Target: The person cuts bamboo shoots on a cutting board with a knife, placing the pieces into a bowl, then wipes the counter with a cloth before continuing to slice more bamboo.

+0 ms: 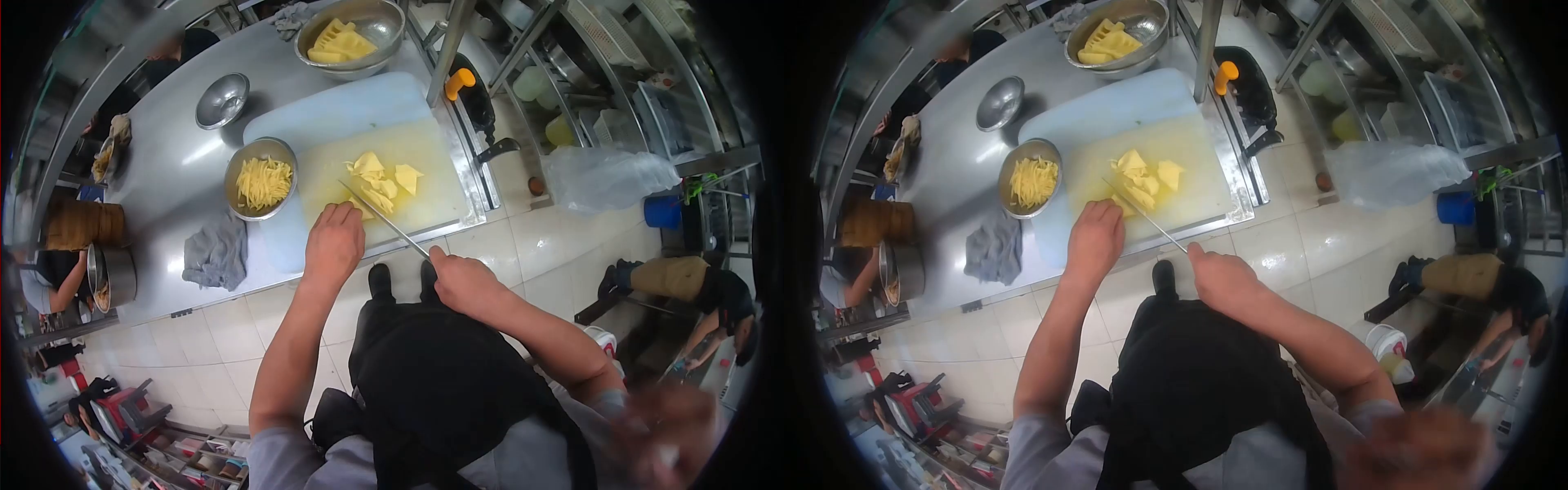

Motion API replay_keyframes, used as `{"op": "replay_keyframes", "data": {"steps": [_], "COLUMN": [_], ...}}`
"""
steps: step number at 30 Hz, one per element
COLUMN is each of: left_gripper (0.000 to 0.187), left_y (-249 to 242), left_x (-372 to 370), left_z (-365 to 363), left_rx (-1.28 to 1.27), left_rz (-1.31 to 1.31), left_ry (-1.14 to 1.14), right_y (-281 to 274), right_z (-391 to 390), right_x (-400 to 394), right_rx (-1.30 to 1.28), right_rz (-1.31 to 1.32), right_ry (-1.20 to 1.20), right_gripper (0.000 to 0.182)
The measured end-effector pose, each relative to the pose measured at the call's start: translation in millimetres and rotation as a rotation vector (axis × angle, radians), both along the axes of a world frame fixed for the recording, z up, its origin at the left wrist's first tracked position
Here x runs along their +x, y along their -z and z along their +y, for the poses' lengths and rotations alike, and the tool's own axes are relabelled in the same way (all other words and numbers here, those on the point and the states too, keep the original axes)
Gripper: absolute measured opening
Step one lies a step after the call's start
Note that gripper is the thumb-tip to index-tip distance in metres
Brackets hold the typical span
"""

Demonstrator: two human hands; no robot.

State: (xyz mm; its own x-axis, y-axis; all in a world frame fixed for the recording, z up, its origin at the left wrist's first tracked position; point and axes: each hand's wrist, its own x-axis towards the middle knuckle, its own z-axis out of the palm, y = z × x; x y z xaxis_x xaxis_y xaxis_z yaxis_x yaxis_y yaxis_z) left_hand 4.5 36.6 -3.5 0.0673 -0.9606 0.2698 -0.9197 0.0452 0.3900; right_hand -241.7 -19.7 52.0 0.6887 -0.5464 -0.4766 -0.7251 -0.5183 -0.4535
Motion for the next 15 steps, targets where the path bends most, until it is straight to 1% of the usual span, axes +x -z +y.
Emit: {"op": "replay_keyframes", "data": {"steps": [3, 8, 10, 15], "left_gripper": [0.004, 0.004, 0.004, 0.008], "left_y": [1, -2, -5, -2], "left_x": [-1, 1, 1, 2], "left_z": [-1, -1, -3, -4], "left_rx": [-0.01, -0.024, 0.033, 0.02], "left_rz": [-0.014, -0.017, -0.022, 0.019], "left_ry": [0.01, 0.017, 0.011, -0.001], "right_y": [5, -8, -12, -21], "right_z": [-3, 1, 3, 6], "right_x": [-5, 1, 3, 3], "right_rx": [0.029, -0.111, -0.136, -0.189], "right_rz": [-0.019, 0.0, 0.016, 0.029], "right_ry": [-0.019, -0.052, -0.068, -0.115], "right_gripper": [0.026, 0.023, 0.023, 0.022]}}
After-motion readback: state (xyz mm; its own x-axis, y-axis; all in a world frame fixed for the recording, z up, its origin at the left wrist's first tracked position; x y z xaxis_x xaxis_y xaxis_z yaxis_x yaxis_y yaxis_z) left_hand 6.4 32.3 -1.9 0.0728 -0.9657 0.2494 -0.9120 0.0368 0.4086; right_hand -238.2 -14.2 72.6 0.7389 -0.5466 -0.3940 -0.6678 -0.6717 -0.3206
